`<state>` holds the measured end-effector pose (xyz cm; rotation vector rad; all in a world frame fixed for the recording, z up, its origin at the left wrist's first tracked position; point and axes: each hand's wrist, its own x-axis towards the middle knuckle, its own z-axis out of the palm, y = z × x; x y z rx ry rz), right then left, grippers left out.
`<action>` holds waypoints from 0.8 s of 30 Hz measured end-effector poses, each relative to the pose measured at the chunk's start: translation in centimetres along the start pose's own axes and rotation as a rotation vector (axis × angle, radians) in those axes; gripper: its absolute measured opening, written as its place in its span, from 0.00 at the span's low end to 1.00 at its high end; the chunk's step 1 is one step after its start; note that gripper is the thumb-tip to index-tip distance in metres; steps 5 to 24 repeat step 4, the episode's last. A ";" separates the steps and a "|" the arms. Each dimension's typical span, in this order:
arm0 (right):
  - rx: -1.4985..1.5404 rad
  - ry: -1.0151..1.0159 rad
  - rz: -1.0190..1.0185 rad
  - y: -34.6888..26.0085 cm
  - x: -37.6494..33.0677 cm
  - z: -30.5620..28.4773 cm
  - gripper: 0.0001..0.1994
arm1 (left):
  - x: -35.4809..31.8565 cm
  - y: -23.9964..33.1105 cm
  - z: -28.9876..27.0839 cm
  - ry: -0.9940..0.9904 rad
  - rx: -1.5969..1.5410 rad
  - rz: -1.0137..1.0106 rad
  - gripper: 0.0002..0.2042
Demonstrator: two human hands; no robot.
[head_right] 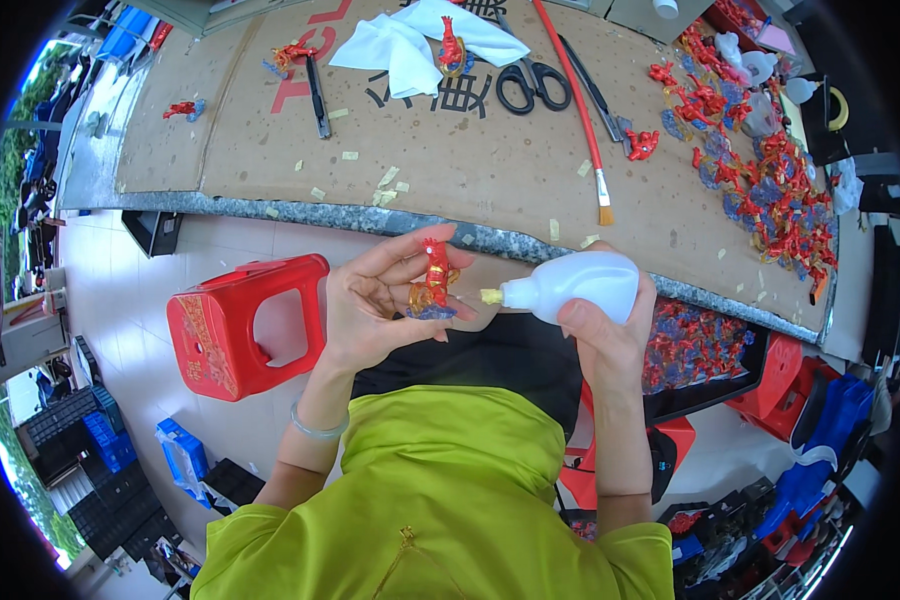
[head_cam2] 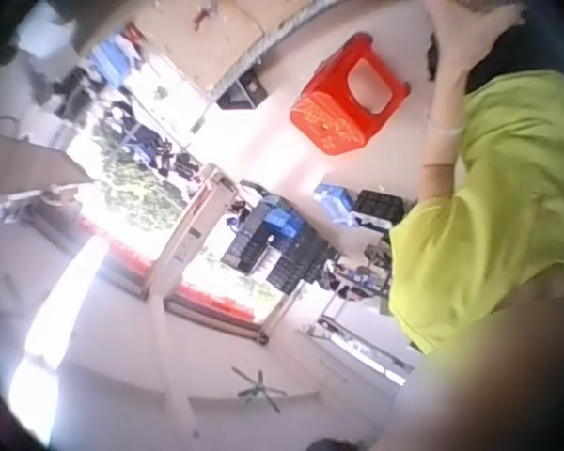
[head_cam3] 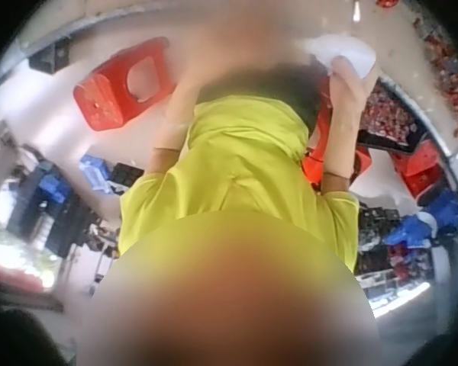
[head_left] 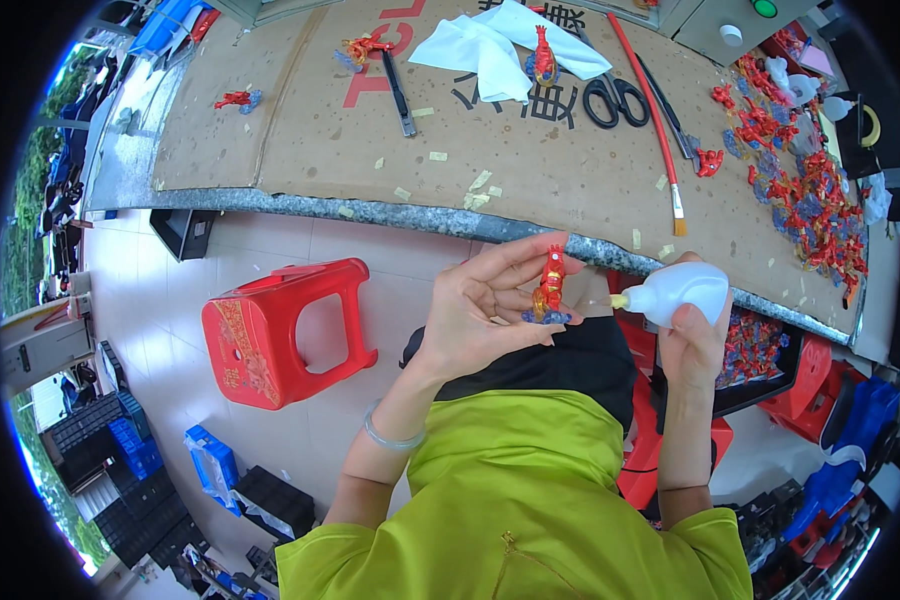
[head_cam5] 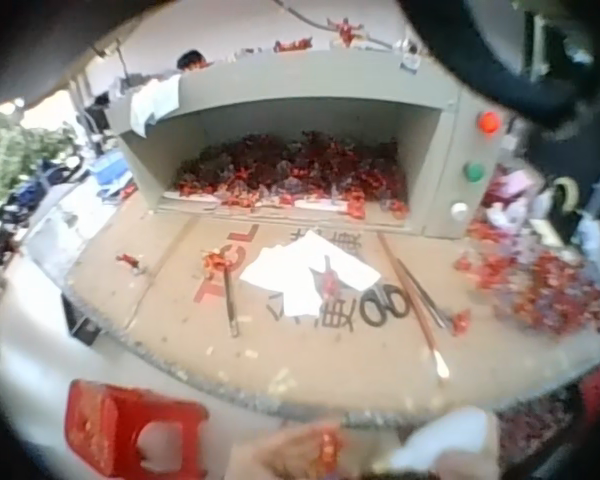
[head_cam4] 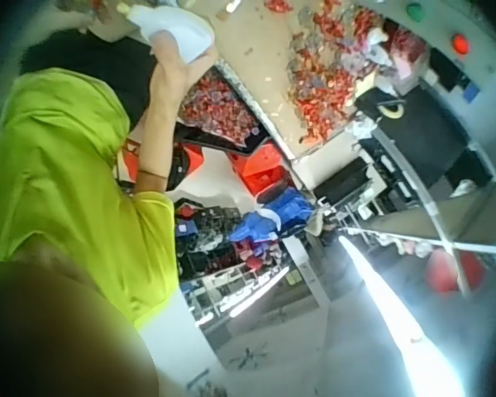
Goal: Assembling, detailing, and applying adhesive to small plastic figurines at a workshop workbench.
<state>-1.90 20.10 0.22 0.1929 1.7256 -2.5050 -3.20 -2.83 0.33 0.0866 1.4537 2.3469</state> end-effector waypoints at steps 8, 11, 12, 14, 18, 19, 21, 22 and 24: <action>-0.084 0.131 -0.106 0.2 0.2 1.4 0.25 | -0.2 -0.1 -0.2 -0.041 0.178 0.077 0.33; -0.084 0.131 -0.106 0.2 0.2 1.4 0.25 | -0.2 -0.1 -0.2 -0.041 0.178 0.077 0.33; -0.084 0.131 -0.106 0.2 0.2 1.4 0.25 | -0.2 -0.1 -0.2 -0.041 0.178 0.077 0.33; -0.084 0.131 -0.106 0.2 0.2 1.4 0.25 | -0.2 -0.1 -0.2 -0.041 0.178 0.077 0.33; -0.084 0.131 -0.106 0.2 0.2 1.4 0.25 | -0.2 -0.1 -0.2 -0.041 0.178 0.077 0.33; -0.084 0.131 -0.106 0.2 0.2 1.4 0.25 | -0.2 -0.1 -0.2 -0.041 0.178 0.077 0.33; -0.084 0.131 -0.106 0.2 0.2 1.4 0.25 | -0.2 -0.1 -0.2 -0.041 0.178 0.077 0.33; -0.084 0.131 -0.106 0.2 0.2 1.4 0.25 | -0.2 -0.1 -0.2 -0.041 0.178 0.077 0.33; -0.084 0.131 -0.106 0.2 0.2 1.4 0.25 | -0.2 -0.1 -0.2 -0.041 0.178 0.077 0.33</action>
